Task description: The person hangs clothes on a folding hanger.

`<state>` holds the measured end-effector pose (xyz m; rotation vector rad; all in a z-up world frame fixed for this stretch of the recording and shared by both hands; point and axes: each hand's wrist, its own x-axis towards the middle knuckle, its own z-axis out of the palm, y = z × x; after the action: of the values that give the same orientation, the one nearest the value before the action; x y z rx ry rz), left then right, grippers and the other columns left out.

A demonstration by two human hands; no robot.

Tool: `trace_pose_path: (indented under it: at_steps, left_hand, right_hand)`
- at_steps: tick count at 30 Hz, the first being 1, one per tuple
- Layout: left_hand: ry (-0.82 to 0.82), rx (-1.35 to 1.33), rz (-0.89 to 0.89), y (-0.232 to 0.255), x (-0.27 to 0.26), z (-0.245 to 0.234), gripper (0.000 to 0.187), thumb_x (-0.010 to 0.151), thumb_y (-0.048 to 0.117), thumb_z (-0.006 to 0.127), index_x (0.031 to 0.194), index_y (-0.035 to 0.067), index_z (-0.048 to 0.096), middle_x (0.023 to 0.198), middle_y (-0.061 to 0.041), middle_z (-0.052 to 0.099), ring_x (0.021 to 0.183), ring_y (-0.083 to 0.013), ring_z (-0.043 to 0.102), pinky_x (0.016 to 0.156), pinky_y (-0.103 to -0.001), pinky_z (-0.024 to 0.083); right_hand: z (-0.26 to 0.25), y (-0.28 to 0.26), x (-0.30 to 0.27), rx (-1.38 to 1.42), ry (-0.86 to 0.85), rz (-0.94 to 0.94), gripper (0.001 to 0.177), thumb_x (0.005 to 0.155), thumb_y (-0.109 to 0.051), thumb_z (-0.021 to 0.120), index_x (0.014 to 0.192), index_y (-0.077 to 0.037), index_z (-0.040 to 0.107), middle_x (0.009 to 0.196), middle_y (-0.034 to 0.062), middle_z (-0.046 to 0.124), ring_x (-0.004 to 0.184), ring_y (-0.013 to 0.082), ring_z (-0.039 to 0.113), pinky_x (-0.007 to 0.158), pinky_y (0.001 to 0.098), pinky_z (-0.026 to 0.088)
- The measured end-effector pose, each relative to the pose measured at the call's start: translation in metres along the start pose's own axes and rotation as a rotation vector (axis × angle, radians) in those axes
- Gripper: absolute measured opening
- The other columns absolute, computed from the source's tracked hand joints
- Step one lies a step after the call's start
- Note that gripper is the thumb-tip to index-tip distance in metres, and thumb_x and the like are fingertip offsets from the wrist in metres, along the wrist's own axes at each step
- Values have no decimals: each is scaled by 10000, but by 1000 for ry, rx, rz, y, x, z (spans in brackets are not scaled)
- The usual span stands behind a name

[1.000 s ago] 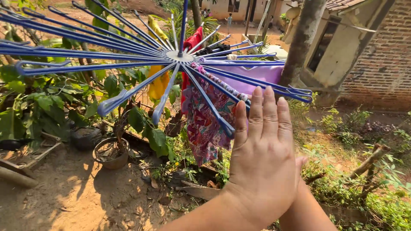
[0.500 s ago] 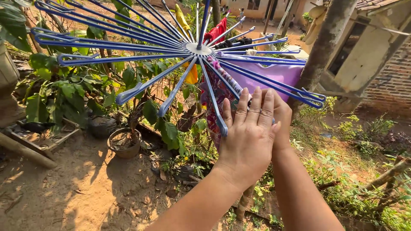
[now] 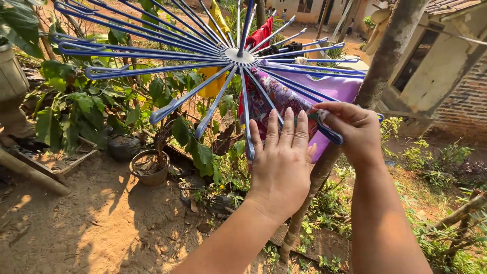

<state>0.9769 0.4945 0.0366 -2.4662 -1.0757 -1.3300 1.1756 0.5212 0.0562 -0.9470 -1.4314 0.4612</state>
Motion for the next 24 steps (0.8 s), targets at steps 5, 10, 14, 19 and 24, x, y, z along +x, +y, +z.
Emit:
trace_pose_path:
  at_steps: [5, 10, 14, 19, 24]
  left_hand:
    - [15, 10, -4, 1, -1, 3, 626, 1025, 324, 441, 1546, -13, 362, 1574, -247, 406, 1494, -468, 285, 1210, -683, 28]
    - [-4, 14, -8, 5, 0, -3, 619, 1027, 315, 441, 1546, -15, 368, 1572, -246, 412, 1493, -464, 296, 1211, -690, 29]
    - [9, 30, -2, 3, -1, -2, 616, 1025, 322, 435, 1539, -14, 378, 1571, -249, 408, 1487, -461, 301, 1202, -697, 26]
    - [5, 46, -5, 3, -2, -2, 611, 1025, 331, 430, 1531, -9, 383, 1579, -247, 398, 1487, -462, 297, 1197, -700, 20]
    - [-28, 30, -23, 4, 0, -2, 606, 1025, 328, 434, 1530, -4, 382, 1574, -249, 390, 1486, -465, 288, 1195, -705, 3]
  right_hand:
    - [-1, 0, -1, 46, 6, -1, 162, 987, -45, 710, 1115, 47, 746, 1008, 55, 768, 891, 82, 695, 831, 239, 567]
    - [-5, 6, 2, 26, 1, 63, 125, 968, -62, 714, 1042, 36, 740, 939, 35, 759, 833, 69, 690, 782, 232, 570]
    - [-11, 28, 18, -185, 14, 173, 132, 927, -105, 750, 972, 19, 744, 822, 19, 722, 688, 42, 593, 618, 218, 475]
    - [1, 40, 35, -283, 17, 341, 215, 952, -191, 760, 894, 15, 751, 739, 12, 669, 614, 46, 523, 540, 232, 404]
    - [10, 8, 14, -146, 99, 136, 162, 988, -197, 678, 936, -53, 733, 783, -33, 694, 677, 31, 585, 626, 193, 463]
